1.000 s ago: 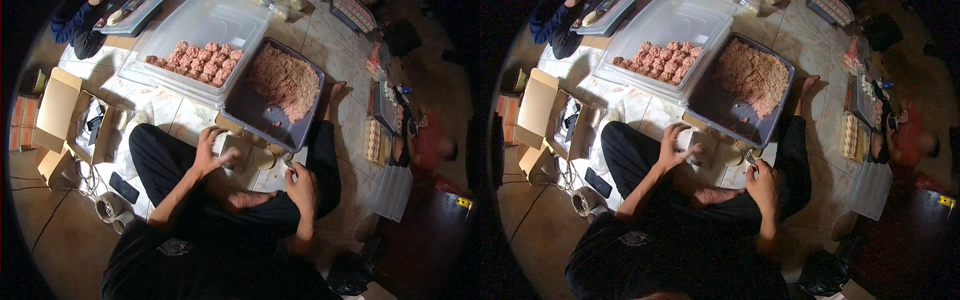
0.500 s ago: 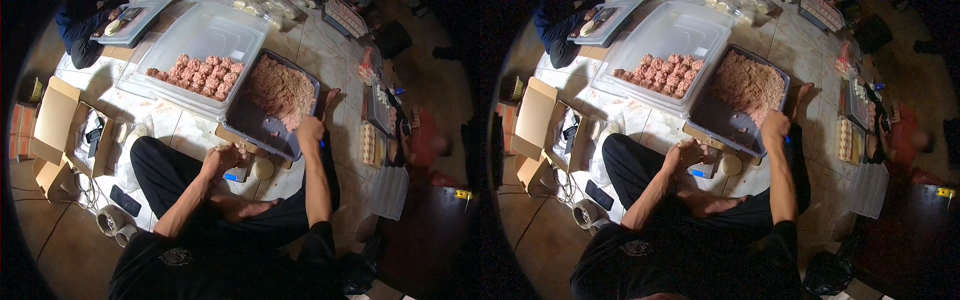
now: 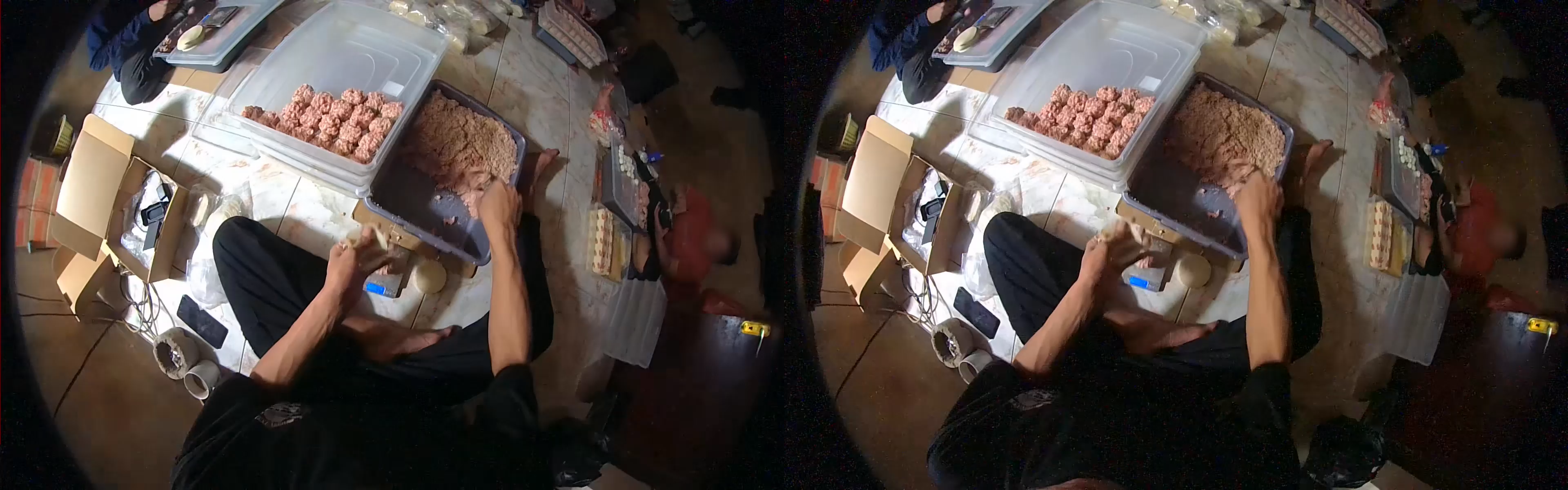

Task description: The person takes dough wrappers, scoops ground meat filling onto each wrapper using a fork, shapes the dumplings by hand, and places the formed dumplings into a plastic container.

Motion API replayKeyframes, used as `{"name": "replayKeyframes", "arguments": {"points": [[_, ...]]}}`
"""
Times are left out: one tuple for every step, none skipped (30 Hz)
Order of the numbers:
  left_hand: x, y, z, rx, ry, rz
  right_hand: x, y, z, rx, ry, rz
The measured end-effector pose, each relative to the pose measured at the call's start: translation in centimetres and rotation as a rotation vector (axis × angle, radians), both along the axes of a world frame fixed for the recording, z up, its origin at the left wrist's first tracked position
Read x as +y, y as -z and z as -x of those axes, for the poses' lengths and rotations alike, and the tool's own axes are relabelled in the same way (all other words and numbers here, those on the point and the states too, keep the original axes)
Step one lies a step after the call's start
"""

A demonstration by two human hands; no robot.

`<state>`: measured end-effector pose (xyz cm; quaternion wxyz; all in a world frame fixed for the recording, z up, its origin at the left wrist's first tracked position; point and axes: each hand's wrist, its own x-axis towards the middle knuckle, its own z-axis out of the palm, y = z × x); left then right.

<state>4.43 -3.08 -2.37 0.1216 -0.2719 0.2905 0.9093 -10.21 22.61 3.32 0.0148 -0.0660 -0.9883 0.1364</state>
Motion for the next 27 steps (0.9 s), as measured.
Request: {"name": "replayKeyframes", "arguments": {"points": [[0.3, -0.8, 0.0, -0.075, -0.045, 0.052, 0.2, 1.3, -0.5, -0.033, -0.007, -0.018], [0.7, 1.6, 0.5, -0.021, 0.016, 0.160, 0.4, 3.0, 0.2, -0.048, -0.021, -0.037], [1.1, 0.2, 1.2, -0.062, -0.006, -0.132, 0.2, 3.8, 1.7, -0.055, -0.063, -0.063], [1.0, 0.6, 0.7, -0.033, 0.015, -0.097, -1.1, 1.3, -0.4, 0.062, -0.091, 0.000], [0.9, 0.9, 1.6, 0.018, 0.032, -0.062, -1.4, 0.1, -1.4, 0.102, -0.135, 0.024], [1.1, 0.3, 2.6, 0.027, 0.024, -0.019, -1.4, -0.7, -2.3, 0.146, -0.183, 0.047], [1.6, -0.8, 2.9, 0.021, 0.021, 0.026, -1.6, -1.6, -3.9, 0.176, -0.224, 0.073], [2.3, -1.7, 3.3, 0.012, 0.018, 0.071, -2.8, -3.9, -5.8, 0.122, -0.238, 0.112], [3.1, -2.1, 3.9, 0.008, 0.024, 0.018, -4.3, -5.9, -7.7, 0.065, -0.253, 0.153], [4.4, -3.3, 4.3, 0.070, 0.020, 0.013, -5.5, -6.5, -9.2, 0.004, -0.272, 0.231], [5.3, -4.2, 4.8, 0.140, 0.017, 0.006, -6.4, -6.7, -10.2, -0.049, -0.291, 0.306], [5.7, -3.1, 5.4, 0.172, 0.133, 0.149, -6.9, -5.3, -10.9, -0.034, -0.366, 0.329], [5.6, -2.6, 5.3, 0.179, 0.127, 0.159, -7.3, -4.3, -11.1, -0.033, -0.362, 0.308], [5.5, -2.1, 5.1, 0.185, 0.120, 0.169, -6.8, -4.0, -11.4, -0.080, -0.365, 0.287], [5.4, -2.0, 5.1, 0.193, 0.111, 0.178, -6.5, -4.4, -11.6, -0.125, -0.371, 0.265], [5.7, -2.7, 4.4, 0.115, 0.041, 0.152, -6.2, -5.0, -11.9, -0.123, -0.371, 0.218], [5.4, -2.0, 4.3, 0.092, -0.008, 0.161, -6.0, -5.8, -12.6, -0.125, -0.365, 0.173], [4.8, -0.6, 4.1, 0.068, -0.054, 0.167, -5.7, -6.4, -13.0, -0.128, -0.355, 0.125], [4.1, -0.2, 4.2, 0.047, -0.100, 0.170, -5.3, -6.6, -12.9, -0.130, -0.280, 0.085], [3.4, 0.3, 4.3, 0.080, -0.168, 0.060, -4.8, -6.8, -12.6, -0.133, -0.203, 0.045], [2.8, -1.3, 4.3, -0.018, -0.186, 0.138, -4.2, -7.0, -12.3, -0.137, -0.127, 0.005], [2.3, -0.9, 4.2, 0.013, -0.169, 0.180, -3.0, -6.6, -10.7, -0.120, -0.087, -0.081], [1.8, -0.7, 4.0, 0.044, -0.151, 0.226, -1.5, -5.5, -8.4, -0.103, -0.046, -0.162], [1.6, -1.1, 3.7, 0.028, -0.114, 0.197, 0.4, -3.2, -6.4, -0.058, -0.034, -0.194], [1.5, -1.9, 3.4, 0.017, -0.083, 0.168, 1.6, -0.5, -4.2, -0.007, -0.026, -0.225], [1.3, -2.4, 3.2, 0.002, -0.053, 0.140, 1.5, 1.9, -2.2, -0.006, -0.037, -0.180], [1.0, -2.4, 3.1, 0.007, -0.024, 0.041, 1.5, 4.0, -0.4, -0.010, -0.049, -0.140]]}}
